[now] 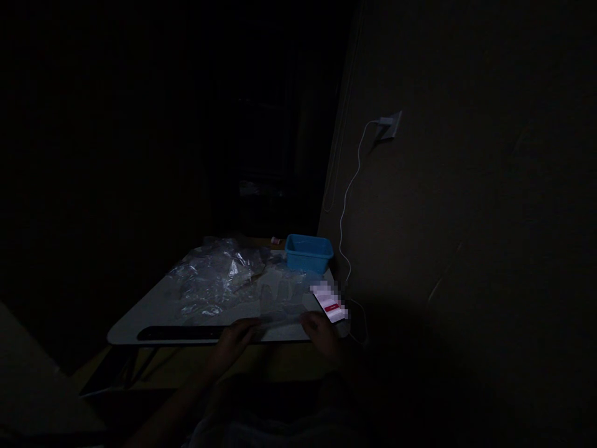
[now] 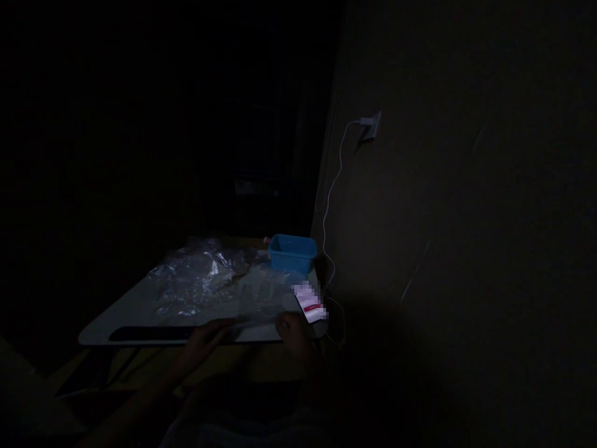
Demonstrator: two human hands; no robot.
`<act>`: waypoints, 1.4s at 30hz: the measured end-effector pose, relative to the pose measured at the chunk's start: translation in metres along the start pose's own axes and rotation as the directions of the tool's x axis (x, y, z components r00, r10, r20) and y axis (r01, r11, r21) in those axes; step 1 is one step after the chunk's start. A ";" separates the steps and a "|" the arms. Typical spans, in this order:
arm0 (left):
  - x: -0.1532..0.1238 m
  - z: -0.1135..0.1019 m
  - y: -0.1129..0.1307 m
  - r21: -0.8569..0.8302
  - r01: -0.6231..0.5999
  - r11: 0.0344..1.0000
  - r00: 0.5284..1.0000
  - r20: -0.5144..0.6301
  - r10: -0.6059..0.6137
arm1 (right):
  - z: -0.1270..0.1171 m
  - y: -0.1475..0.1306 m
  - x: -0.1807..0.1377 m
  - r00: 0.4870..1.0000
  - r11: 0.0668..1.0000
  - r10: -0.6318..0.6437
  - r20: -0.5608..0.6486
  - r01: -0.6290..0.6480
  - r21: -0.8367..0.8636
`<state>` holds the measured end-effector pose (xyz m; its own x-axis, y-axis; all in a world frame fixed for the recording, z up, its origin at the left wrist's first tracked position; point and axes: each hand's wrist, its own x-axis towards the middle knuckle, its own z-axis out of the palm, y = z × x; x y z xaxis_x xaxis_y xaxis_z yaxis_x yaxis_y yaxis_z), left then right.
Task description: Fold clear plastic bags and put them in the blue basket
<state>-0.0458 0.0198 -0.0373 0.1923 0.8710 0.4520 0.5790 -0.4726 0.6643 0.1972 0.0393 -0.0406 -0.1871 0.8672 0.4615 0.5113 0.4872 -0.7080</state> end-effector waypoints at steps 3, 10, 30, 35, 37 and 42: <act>0.011 0.000 0.011 -0.091 0.136 0.987 0.991 0.027 -0.134 | 0.004 0.003 0.011 0.997 0.994 0.067 -0.034 -0.064 0.085; 0.036 0.006 0.014 -0.280 0.282 0.918 0.957 0.010 -0.291 | 0.011 0.014 0.032 0.979 0.966 0.182 -0.087 -0.161 0.203; 0.045 0.032 -0.012 -0.345 0.605 0.717 0.795 0.210 -0.570 | -0.002 0.018 0.051 0.937 0.928 0.349 0.001 -0.345 -0.143; 0.048 0.031 -0.010 -0.356 0.620 0.699 0.783 0.219 -0.583 | 0.002 0.025 0.051 0.931 0.925 0.364 -0.008 -0.362 -0.114; 0.049 0.030 -0.008 -0.360 0.624 0.693 0.779 0.229 -0.583 | 0.004 0.027 0.051 0.933 0.927 0.360 -0.026 -0.360 -0.107; 0.049 0.030 -0.006 -0.380 0.619 0.687 0.784 0.245 -0.570 | 0.008 0.025 0.047 0.942 0.938 0.329 -0.069 -0.334 -0.091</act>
<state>-0.0157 0.0695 -0.0367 0.0151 0.9853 -0.1702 0.2157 0.1630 0.9628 0.1947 0.0932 -0.0411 0.0497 0.9699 0.2384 0.6183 0.1576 -0.7700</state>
